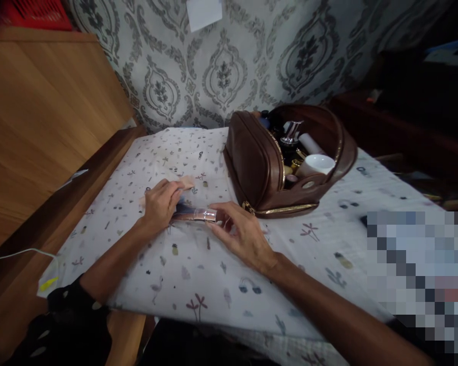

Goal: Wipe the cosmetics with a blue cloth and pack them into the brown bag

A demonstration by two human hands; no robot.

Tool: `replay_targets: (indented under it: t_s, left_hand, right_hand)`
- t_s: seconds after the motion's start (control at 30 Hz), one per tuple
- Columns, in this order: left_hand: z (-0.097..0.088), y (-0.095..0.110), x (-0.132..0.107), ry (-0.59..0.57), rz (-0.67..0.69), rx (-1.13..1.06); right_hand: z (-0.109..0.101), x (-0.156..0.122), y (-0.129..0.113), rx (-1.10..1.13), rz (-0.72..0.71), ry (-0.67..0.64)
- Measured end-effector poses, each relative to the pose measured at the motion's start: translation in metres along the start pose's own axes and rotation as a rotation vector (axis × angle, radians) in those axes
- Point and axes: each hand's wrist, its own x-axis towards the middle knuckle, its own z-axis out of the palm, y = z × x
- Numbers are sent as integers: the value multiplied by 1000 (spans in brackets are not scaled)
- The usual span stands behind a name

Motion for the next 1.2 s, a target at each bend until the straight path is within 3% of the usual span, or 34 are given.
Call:
replay_targets:
  t_s: [0.13, 0.2, 0.47, 0.63, 0.83, 0.93, 1.1, 1.2]
  left_hand:
    - [2, 29, -1, -92, 198, -180]
    - [5, 34, -3, -164, 261, -181]
    - [12, -9, -13, -248, 296, 87]
    - [9, -15, -12, -214, 313, 178]
    - [1, -5, -7, -206, 209, 71]
    - [-3, 1, -2, -184, 151, 46]
    - [-13, 18, 11, 18, 202, 164]
    - [-8, 38, 13, -13, 243, 30]
  right_hand:
    - [1, 0, -1, 42, 94, 1]
    - [0, 1, -2, 61, 129, -5]
    - [-4, 3, -10, 97, 227, -48]
    - [0, 2, -5, 192, 185, -34]
    - [5, 4, 0, 447, 209, 33]
    - [2, 7, -4, 559, 259, 35]
    - [0, 11, -6, 716, 416, 56]
    - [1, 11, -4, 756, 482, 72]
